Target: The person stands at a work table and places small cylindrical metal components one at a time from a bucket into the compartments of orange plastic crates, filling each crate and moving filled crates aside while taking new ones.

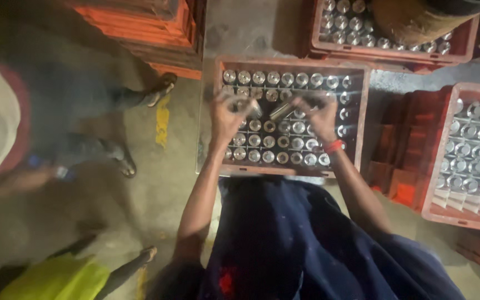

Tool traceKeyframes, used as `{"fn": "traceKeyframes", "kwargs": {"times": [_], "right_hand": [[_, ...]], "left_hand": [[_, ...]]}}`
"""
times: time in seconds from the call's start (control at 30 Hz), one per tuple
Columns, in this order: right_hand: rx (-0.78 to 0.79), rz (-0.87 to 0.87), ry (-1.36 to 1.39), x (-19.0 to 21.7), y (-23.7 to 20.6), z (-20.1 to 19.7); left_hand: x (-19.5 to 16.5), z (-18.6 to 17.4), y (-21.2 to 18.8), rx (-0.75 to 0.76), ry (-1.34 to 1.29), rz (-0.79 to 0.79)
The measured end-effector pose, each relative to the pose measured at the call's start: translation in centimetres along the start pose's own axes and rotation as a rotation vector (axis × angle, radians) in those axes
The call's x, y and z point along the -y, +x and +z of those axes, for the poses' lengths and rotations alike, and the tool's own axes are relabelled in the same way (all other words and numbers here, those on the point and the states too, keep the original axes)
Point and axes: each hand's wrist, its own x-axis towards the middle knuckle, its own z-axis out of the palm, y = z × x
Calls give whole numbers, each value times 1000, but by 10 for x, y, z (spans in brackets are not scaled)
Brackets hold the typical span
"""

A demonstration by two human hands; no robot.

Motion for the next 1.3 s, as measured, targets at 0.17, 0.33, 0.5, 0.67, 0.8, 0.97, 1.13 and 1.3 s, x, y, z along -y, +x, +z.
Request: {"fn": "traceKeyframes", "kwargs": {"times": [0.17,0.33,0.5,0.67,0.8,0.97,1.13,1.3], "right_hand": [[-17,428,478,-8,-30,28],[104,109,-181,-3,-54,51],[131,-157,-323,18,-59,39],[212,-163,-502,12,-64,36],[200,-241,-557,-1,-59,57],[337,-125,-383,2,-48,27],[-31,379,415,8,-44,-3],[79,489,263,8,-67,34]], "left_hand": [[-27,0,-11,43,-527,-527],[-27,8,-43,156,89,-206],[-16,20,-64,89,55,-68],[-18,28,-77,107,339,-227],[-23,36,-69,92,568,-122],[-26,3,-49,217,199,-142],[-34,-22,-41,-15,-424,-484],[-49,-2,-58,231,-543,-1036]]}}
